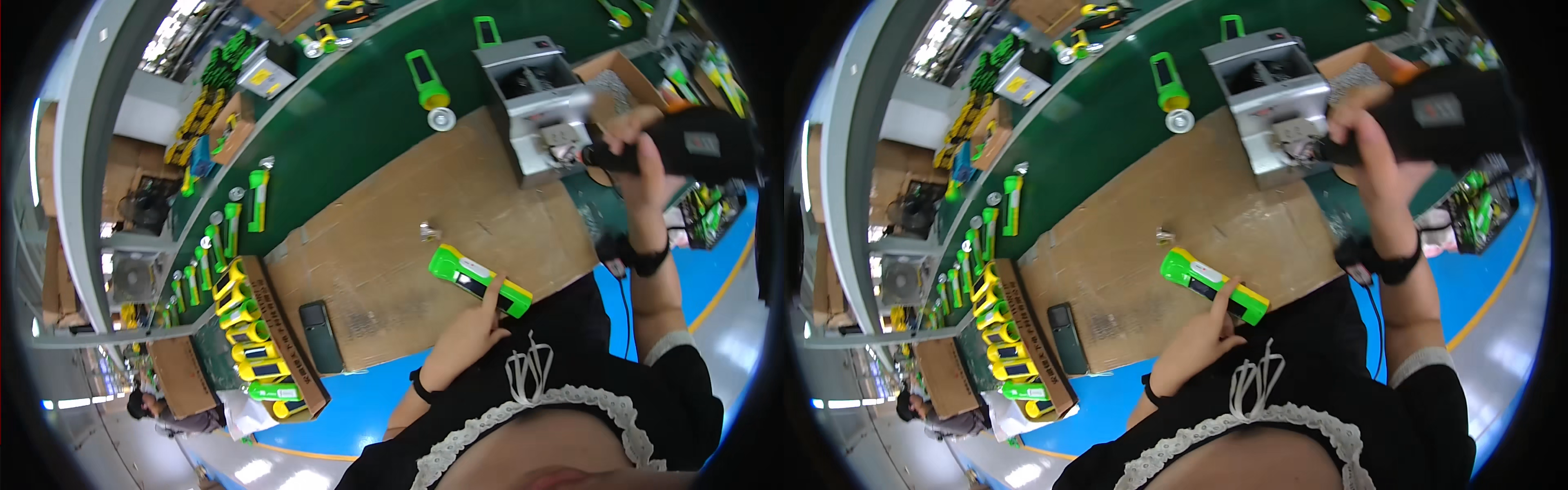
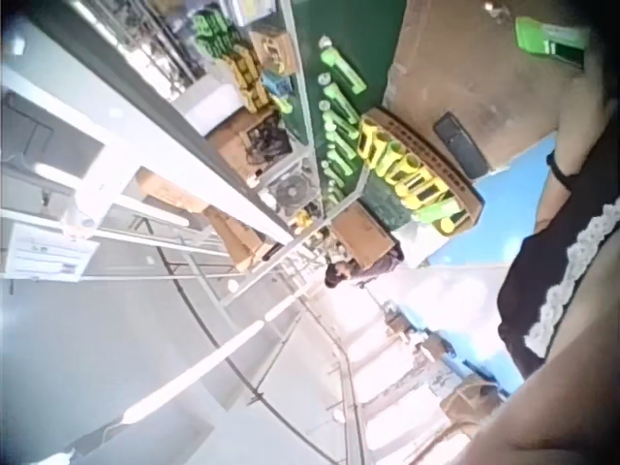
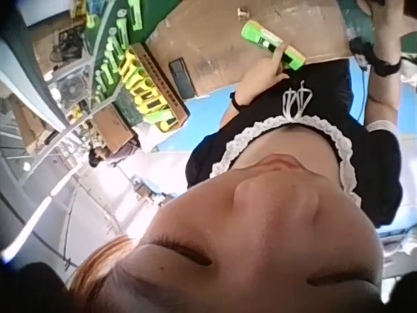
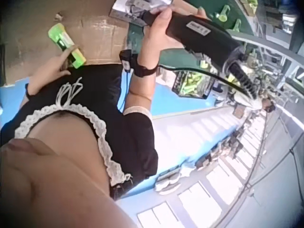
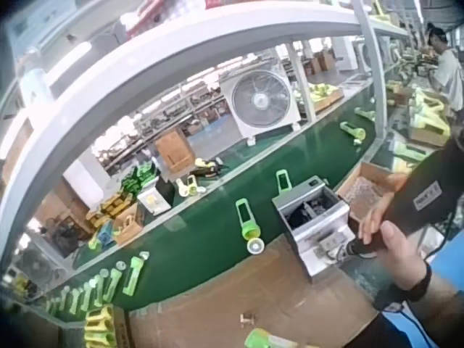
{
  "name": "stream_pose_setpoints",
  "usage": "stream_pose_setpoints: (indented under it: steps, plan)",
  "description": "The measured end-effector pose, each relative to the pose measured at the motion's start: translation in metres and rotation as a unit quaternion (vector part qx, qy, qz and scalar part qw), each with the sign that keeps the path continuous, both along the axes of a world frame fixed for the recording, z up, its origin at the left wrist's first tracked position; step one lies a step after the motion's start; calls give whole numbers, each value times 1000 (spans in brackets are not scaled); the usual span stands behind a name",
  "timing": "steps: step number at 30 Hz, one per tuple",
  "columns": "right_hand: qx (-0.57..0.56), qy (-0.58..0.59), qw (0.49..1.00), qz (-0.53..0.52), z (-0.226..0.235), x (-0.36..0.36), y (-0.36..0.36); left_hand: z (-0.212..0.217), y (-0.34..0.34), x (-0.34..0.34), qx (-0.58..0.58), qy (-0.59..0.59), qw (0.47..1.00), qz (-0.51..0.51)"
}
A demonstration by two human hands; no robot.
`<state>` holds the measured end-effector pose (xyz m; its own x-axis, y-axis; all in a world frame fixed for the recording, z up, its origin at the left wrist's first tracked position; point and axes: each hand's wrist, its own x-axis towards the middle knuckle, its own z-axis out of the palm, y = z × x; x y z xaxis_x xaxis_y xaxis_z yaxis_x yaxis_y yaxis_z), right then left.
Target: Using an electric screwdriver to fasten internal components and cases of green solar-powered flashlights on an assembly line.
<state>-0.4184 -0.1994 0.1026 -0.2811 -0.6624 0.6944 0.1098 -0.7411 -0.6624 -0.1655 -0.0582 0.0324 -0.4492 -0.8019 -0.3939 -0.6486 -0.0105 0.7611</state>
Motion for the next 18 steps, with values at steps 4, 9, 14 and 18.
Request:
stream_pose_setpoints:
  steps: [4,9,14,18]
  plan:
    - [-3,38,999,-9,1,-1,-24,0,-12,-16,-180,-115,977,8]
    - [68,66,995,15,0,0,-34,4,-40,-37,-362,-114,925,-29]
    - [108,120,986,51,15,13,-31,-30,-46,-57,-384,-121,915,3]
    - [156,70,975,140,3,10,1,-34,-46,-65,-407,-146,901,26]
